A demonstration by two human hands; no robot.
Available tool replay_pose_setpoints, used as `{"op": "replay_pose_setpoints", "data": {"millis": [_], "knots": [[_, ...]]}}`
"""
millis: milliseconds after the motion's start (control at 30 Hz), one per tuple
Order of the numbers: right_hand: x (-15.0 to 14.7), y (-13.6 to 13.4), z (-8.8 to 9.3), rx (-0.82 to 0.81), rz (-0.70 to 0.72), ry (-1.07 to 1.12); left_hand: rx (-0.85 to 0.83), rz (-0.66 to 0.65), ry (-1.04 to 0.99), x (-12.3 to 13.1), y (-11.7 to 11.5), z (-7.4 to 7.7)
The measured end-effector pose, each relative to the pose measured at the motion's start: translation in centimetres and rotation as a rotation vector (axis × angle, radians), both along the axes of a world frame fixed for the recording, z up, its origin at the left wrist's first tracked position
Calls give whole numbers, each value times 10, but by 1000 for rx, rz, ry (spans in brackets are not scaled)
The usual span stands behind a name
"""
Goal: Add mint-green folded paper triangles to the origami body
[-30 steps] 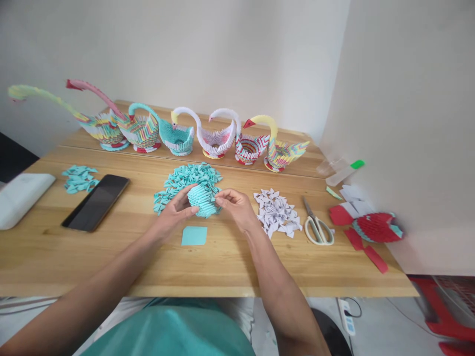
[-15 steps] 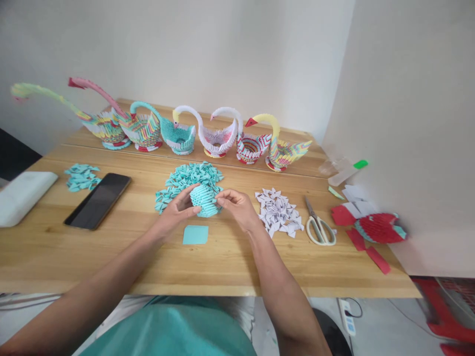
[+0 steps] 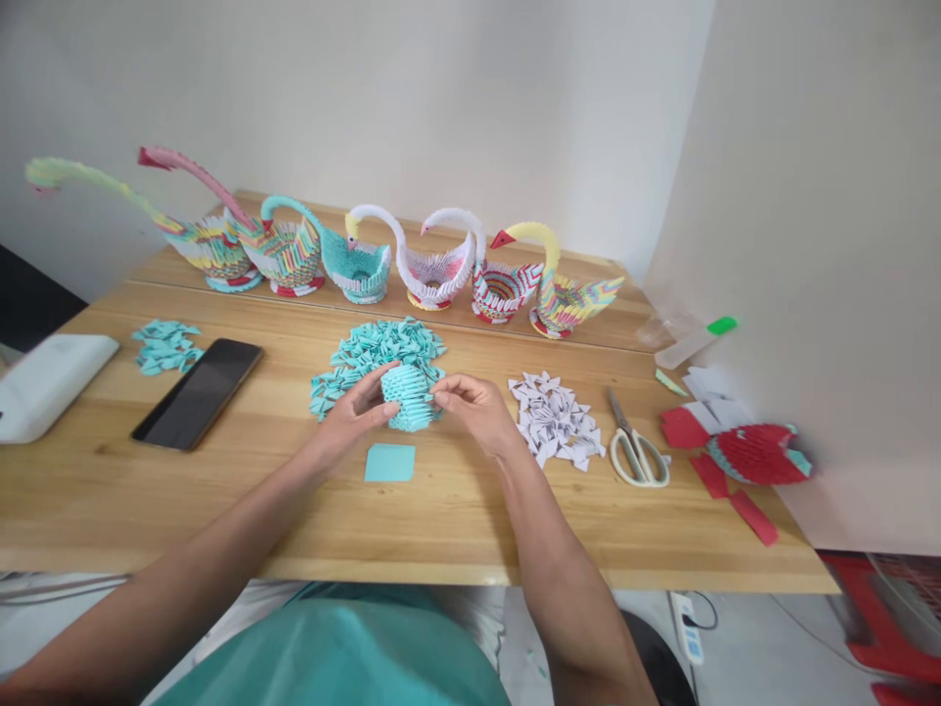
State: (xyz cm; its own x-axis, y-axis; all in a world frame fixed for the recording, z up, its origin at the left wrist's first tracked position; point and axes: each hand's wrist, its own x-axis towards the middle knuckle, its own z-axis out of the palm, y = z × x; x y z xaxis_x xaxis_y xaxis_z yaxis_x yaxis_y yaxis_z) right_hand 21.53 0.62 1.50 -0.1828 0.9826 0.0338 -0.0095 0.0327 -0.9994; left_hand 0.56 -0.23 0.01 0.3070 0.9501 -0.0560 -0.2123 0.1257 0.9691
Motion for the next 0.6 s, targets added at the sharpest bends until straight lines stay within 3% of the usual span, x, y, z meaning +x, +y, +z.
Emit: {"op": "replay_pose_setpoints", "data": {"millis": [233, 433, 600], "knots": [[-1, -2, 11, -2, -15, -88, 93, 79, 150, -1, 1, -10], [-7, -3, 7, 59, -84, -122, 166, 180, 306, 0, -3, -8], [-8, -3, 3, 45, -128, -54, 119, 154, 162, 0, 1, -8]]}}
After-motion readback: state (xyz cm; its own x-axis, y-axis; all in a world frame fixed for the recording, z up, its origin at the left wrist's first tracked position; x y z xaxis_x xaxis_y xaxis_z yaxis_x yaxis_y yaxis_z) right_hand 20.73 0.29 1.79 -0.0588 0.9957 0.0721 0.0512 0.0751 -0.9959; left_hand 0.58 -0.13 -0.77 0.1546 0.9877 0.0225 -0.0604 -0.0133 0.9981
